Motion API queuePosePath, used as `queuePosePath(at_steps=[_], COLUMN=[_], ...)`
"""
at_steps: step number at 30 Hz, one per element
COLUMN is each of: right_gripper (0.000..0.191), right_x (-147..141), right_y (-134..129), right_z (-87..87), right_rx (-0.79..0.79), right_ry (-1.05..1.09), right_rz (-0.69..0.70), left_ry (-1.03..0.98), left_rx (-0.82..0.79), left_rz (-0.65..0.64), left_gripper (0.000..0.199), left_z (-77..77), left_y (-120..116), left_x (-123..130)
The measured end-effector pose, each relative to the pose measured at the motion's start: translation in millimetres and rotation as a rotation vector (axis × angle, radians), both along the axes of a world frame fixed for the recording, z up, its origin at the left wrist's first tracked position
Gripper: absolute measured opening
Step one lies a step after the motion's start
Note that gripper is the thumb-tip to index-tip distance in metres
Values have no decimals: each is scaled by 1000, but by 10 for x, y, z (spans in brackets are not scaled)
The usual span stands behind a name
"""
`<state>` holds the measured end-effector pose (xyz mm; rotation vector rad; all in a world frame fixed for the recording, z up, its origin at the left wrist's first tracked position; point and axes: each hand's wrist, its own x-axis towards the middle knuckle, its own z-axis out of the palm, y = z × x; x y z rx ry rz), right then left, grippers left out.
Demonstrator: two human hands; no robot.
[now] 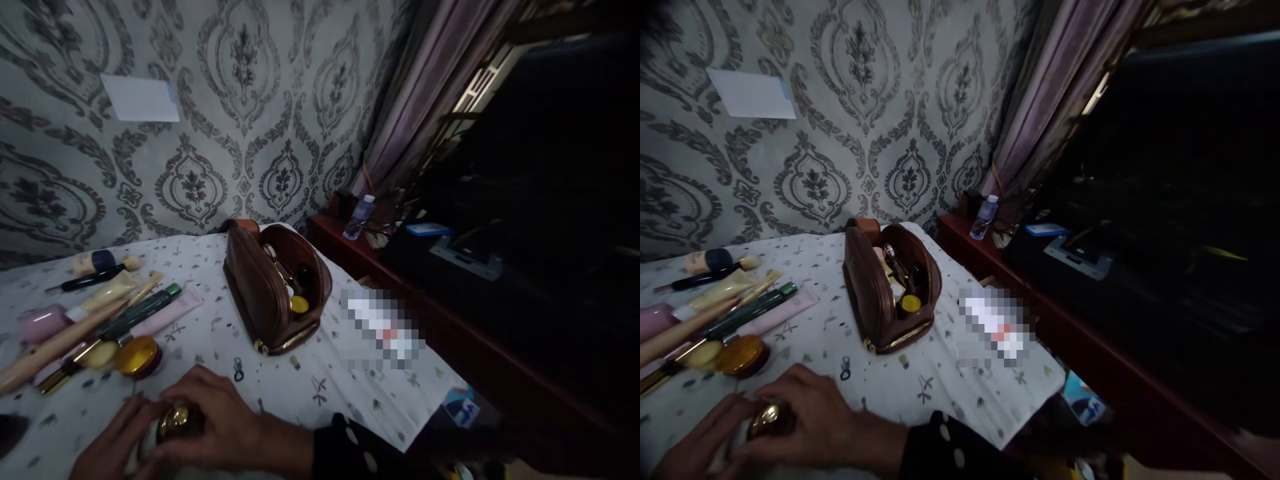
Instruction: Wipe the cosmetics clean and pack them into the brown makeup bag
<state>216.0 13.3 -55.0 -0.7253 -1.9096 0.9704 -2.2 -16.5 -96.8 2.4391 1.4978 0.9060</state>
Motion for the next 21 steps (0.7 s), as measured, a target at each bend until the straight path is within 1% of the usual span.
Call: queuePosePath(at_steps=[3,6,8,11,15,17,19,21], right_gripper=[63,65,66,62,53,46,40,41], right_x=[2,-3,-6,0,28,37,35,33], right_y=[2,-6,-21,-43,-9,38,85,107], right_z=[56,102,126,146,156,158,163,190], right_rx=[59,61,52,43,25,-7,-53,-92], right_ry=[-78,-136,-163,-151,-116,-139,-201,-277], right_rz=[-22,-79,-70,-77,-152,-213,-288,-341], left_ry=[-6,1,-20,-61,-77,-24,77,190], left_rx=[-14,-70,-107,-138,-173,-194,-224,-256], left_rz=[18,33,45,84,129,121,125,156], left_gripper=[33,32,32,34,41,43,42,43], left_z=[117,300,418,565,695,731,754,775], left_y=[36,34,18,4,66,126,187,240], left_x=[55,142,208,313,421,450,468,483])
